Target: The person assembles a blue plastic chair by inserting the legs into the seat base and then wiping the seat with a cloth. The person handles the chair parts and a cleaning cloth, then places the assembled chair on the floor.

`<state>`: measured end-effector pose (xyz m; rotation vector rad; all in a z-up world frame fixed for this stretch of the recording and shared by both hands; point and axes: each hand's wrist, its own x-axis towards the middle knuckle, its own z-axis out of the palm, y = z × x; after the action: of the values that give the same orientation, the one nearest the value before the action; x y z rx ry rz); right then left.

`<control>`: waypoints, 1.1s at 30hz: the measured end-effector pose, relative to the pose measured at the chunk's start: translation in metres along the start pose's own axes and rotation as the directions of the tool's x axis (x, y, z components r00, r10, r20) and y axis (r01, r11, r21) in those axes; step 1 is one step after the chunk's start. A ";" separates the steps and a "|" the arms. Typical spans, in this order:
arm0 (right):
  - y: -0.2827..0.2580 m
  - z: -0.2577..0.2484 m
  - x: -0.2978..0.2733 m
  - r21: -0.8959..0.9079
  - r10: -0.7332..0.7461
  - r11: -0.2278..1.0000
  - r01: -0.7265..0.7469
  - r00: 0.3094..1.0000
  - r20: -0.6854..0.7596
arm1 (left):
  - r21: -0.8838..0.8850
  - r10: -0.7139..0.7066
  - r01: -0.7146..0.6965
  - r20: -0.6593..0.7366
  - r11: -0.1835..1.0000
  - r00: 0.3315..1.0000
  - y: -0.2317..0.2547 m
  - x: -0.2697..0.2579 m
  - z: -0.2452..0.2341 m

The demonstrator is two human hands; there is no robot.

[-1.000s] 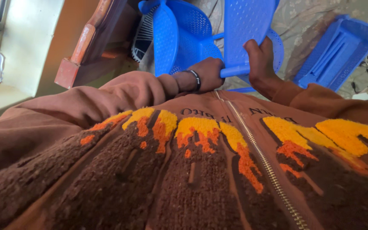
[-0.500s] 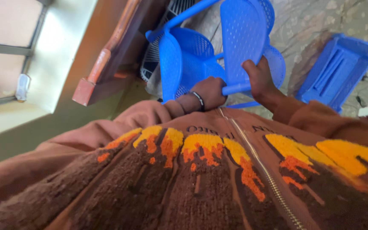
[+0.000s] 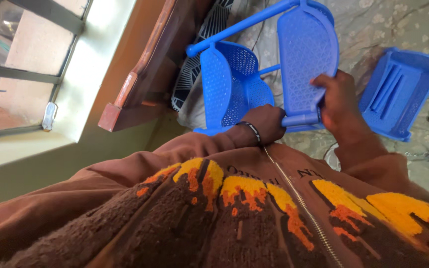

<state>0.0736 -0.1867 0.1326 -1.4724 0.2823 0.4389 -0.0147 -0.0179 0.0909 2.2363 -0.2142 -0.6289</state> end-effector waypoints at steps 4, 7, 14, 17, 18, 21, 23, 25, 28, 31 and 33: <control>-0.010 0.004 0.009 -0.013 0.202 0.979 -0.205 0.972 -0.123 | -0.005 -0.033 0.034 0.087 0.999 0.996 -0.003 0.005 0.011; -0.002 0.000 -0.007 -0.045 0.034 0.998 -0.036 0.998 -0.051 | -0.061 0.143 -0.134 0.189 0.989 0.972 -0.005 -0.002 0.010; 0.037 -0.019 -0.024 -0.009 0.014 1.000 -0.015 0.998 -0.058 | -0.050 -0.038 0.054 0.269 0.997 0.962 0.002 -0.030 0.005; 0.055 -0.015 -0.026 -0.058 0.081 0.995 -0.078 0.996 0.046 | 0.017 -0.071 0.070 0.348 0.997 0.935 0.000 -0.032 -0.003; 0.058 -0.014 -0.027 -0.134 0.098 0.987 -0.086 0.992 0.086 | 0.060 -0.059 0.040 0.354 0.997 0.933 0.000 -0.031 -0.009; 0.058 -0.017 -0.027 -0.265 0.120 0.962 -0.072 0.979 0.167 | 0.266 -0.022 -0.028 0.180 0.964 0.983 -0.006 -0.020 -0.037; 0.056 -0.023 -0.030 -0.388 0.149 0.920 -0.056 0.966 0.213 | 0.094 0.020 -0.005 -0.159 0.996 0.987 -0.013 -0.006 -0.065; 0.052 -0.029 -0.031 -0.564 0.198 0.826 -0.019 0.946 0.258 | 0.210 0.332 -0.258 -0.649 0.943 0.684 -0.021 0.012 -0.092; 0.040 -0.033 -0.024 -0.597 0.260 0.802 -0.018 0.910 0.323 | 0.412 0.453 -0.235 -0.578 0.880 0.679 -0.037 0.052 -0.140; 0.027 -0.033 -0.008 -0.682 0.370 0.731 -0.023 0.854 0.367 | 0.324 0.306 -0.216 -0.257 0.921 0.917 -0.045 0.071 -0.158; 0.016 -0.030 0.007 -0.614 0.448 0.774 -0.154 0.818 0.360 | 0.265 0.234 -0.201 -0.099 0.943 0.967 -0.048 0.073 -0.164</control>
<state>0.0751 -0.2150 0.1129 -1.8270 -0.0274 1.2399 0.1282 0.0966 0.1219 2.4427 -0.4938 -0.3507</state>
